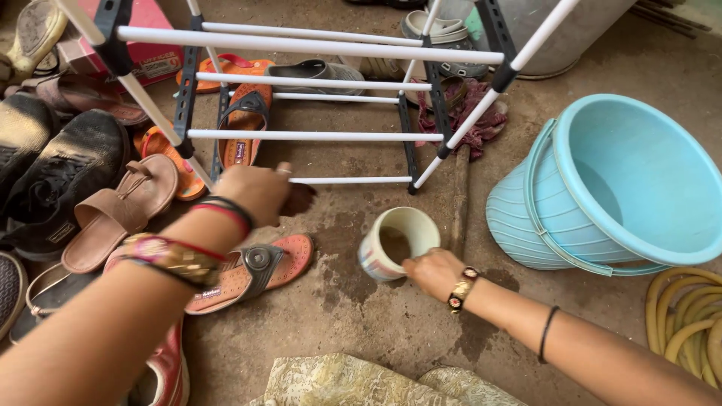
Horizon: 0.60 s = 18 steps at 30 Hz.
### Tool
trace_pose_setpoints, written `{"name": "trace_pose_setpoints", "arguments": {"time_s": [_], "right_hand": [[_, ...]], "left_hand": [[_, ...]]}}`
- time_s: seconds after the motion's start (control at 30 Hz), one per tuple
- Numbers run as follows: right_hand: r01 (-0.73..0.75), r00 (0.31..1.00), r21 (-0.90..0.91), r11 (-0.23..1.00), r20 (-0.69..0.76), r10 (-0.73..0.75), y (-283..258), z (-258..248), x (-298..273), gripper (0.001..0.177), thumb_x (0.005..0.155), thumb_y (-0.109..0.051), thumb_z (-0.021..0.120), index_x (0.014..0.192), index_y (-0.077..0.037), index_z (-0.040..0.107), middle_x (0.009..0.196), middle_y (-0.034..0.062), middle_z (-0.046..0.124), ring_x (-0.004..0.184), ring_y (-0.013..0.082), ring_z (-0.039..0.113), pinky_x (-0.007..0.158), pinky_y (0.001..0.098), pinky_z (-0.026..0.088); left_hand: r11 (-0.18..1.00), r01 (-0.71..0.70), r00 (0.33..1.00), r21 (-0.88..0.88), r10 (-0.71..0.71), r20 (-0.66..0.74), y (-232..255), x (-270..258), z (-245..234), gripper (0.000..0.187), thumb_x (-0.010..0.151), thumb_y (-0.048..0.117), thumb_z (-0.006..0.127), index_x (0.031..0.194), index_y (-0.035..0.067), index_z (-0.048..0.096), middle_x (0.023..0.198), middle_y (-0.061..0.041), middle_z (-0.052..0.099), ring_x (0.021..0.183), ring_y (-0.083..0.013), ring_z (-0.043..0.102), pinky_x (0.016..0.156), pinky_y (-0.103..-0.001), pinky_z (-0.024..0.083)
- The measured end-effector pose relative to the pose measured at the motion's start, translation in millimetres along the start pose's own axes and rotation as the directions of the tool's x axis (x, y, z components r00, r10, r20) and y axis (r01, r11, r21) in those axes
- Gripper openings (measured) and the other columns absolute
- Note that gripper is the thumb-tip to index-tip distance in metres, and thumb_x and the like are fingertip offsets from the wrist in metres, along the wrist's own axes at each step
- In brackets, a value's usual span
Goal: Assembling a multi-tier plastic shoe rack and cleaning footwear with a cloth to place on it.
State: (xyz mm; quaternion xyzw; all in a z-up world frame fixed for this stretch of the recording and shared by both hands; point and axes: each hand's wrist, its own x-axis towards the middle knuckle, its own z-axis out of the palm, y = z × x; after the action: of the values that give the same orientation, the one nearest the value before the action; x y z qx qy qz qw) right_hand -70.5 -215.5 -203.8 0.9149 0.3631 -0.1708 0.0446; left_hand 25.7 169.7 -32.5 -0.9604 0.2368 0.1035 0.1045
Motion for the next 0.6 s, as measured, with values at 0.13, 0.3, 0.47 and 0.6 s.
{"name": "trace_pose_setpoints", "arguments": {"time_s": [0.13,0.3,0.47,0.6], "right_hand": [[-0.150,0.989,-0.028,0.988,-0.025,0.149,12.6,-12.6,-26.2,0.011,0.090,-0.010,0.060,0.099,-0.008,0.066,0.067,0.0107,0.069,0.063,0.0283,0.071,0.055,0.0437,0.057],[-0.298,0.952,-0.101,0.949,0.041,0.303,15.9,-40.0,-44.4,0.026,0.088,-0.027,0.065,0.110,-0.012,0.065,0.082,0.0123,0.073,0.082,0.0322,0.072,0.074,0.0472,0.058],[-0.066,0.957,0.422,0.904,-0.230,0.177,-67.8,-147.1,0.2,0.096,0.081,-0.055,0.073,0.156,-0.014,0.030,0.161,0.0182,0.031,0.138,0.0339,0.044,0.109,0.0554,0.041],[0.181,0.965,0.921,0.345,-0.234,0.117,-112.0,-166.1,58.8,0.115,0.081,-0.038,0.084,0.166,-0.020,0.008,0.166,0.0162,0.010,0.138,0.0334,0.031,0.096,0.0546,0.058]], "left_hand": [[0.968,0.149,0.978,-0.200,-0.115,0.174,-36.4,-43.2,4.5,0.079,0.075,0.057,0.081,0.131,0.006,0.055,0.106,-0.016,0.074,0.102,-0.0345,0.072,0.084,-0.047,0.059],[0.922,0.278,0.947,-0.268,-0.216,0.239,-53.9,-74.9,39.8,0.076,0.084,0.072,0.065,0.121,0.006,0.067,0.112,-0.018,0.074,0.110,-0.0327,0.070,0.095,-0.044,0.055],[0.613,0.276,0.961,-0.741,-0.162,0.224,-13.9,-70.1,49.2,0.076,0.084,0.072,0.051,0.124,0.011,0.072,0.107,-0.019,0.077,0.097,-0.0325,0.075,0.086,-0.043,0.057],[0.029,0.303,0.949,-0.952,0.086,0.305,35.9,-63.3,43.3,0.083,0.100,0.076,0.041,0.140,0.009,0.070,0.100,-0.038,0.071,0.070,-0.0307,0.054,0.063,-0.042,0.044]]}}
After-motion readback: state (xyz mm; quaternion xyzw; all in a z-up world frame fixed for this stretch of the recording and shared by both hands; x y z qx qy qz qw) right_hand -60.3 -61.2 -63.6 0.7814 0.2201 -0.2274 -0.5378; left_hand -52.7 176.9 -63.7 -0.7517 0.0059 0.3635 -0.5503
